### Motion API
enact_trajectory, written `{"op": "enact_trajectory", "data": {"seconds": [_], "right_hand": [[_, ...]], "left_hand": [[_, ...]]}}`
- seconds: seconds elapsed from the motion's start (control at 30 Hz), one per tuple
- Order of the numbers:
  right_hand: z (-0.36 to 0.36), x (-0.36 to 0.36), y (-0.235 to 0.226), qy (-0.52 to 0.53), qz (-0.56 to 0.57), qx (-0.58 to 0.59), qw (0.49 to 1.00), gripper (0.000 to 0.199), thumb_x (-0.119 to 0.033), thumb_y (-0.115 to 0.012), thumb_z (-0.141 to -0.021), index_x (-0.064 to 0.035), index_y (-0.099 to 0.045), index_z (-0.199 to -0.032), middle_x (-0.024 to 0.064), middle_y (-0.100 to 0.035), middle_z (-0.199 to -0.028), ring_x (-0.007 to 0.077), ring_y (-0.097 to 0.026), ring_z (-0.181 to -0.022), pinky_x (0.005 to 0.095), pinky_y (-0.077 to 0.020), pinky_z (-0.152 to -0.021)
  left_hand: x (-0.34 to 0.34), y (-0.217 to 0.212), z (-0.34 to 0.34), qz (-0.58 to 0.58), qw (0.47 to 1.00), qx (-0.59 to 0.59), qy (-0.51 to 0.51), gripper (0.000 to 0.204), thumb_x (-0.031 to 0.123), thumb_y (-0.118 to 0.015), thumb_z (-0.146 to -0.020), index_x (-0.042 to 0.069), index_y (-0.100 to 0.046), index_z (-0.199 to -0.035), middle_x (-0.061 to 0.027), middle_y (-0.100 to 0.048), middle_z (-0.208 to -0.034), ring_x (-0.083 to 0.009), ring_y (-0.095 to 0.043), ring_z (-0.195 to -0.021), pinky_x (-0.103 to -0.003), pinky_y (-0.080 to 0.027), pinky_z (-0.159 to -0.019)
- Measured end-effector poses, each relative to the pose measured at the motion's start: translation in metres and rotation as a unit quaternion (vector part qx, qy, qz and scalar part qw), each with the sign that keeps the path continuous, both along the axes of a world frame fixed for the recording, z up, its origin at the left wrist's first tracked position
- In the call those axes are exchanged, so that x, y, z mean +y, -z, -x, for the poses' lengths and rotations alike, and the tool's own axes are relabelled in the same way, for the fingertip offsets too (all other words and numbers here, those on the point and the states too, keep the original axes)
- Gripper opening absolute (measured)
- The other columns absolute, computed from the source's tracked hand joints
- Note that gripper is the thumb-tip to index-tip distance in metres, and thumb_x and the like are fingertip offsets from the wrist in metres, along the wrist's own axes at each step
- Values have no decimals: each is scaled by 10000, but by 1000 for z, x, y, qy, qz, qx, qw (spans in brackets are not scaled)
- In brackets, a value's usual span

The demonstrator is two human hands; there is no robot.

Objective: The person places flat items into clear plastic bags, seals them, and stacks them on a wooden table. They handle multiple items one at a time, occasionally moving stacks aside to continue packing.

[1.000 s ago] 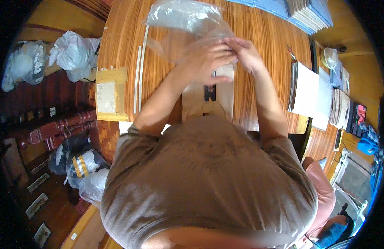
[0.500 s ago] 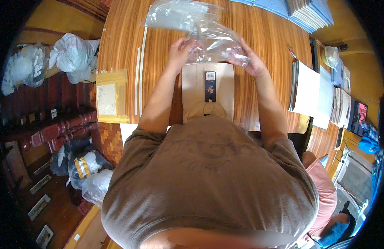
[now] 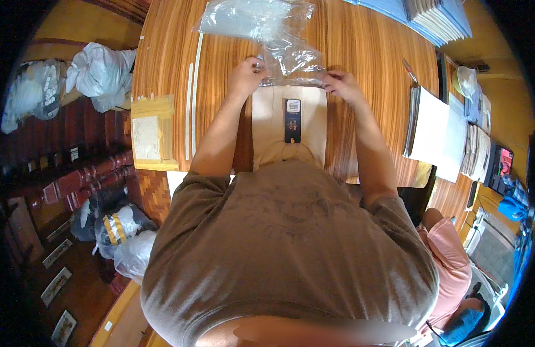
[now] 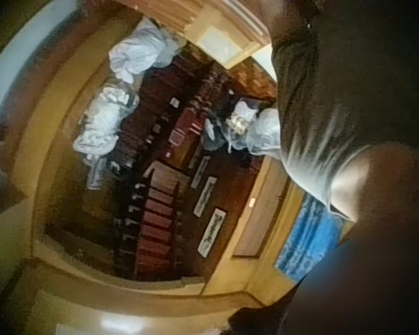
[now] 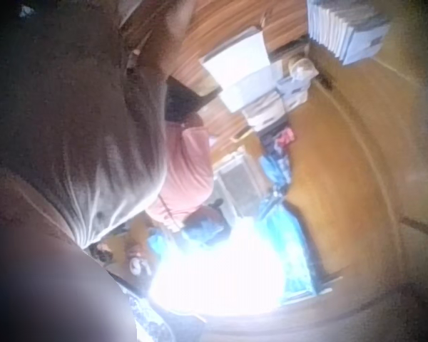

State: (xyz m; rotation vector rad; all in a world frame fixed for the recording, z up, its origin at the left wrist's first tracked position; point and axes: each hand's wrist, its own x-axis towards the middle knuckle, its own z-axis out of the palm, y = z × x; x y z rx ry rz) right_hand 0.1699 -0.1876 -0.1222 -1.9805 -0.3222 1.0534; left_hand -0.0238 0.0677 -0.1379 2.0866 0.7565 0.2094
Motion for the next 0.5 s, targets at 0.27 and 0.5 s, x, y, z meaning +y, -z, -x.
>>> {"op": "enact_trajectory", "data": {"seconds": [0.27, 0.5], "right_hand": [[-28, -7, 5, 10, -77, 115, 990, 422, -253, -849, -831, -18, -665, -1130, 84, -751, -949, 142, -711, -804, 261, -561, -649], [0, -25, 32, 25, -158, 55, 986, 440, -150, -856, -818, 12, -637, -1163, 97, -735, -991, 170, -719, -878, 285, -595, -719]], "left_hand": [[2, -5, -4, 24, 997, 67, -22, 313, 225, -799, -838, -5, -723, -1035, -138, -767, -936, -214, -743, -866, -333, -568, -729], [4, 5, 21, 144, 988, -32, -42, 394, 168, -851, -796, -72, -683, -1059, -140, -756, -895, -192, -729, -812, -309, -565, -671]]}}
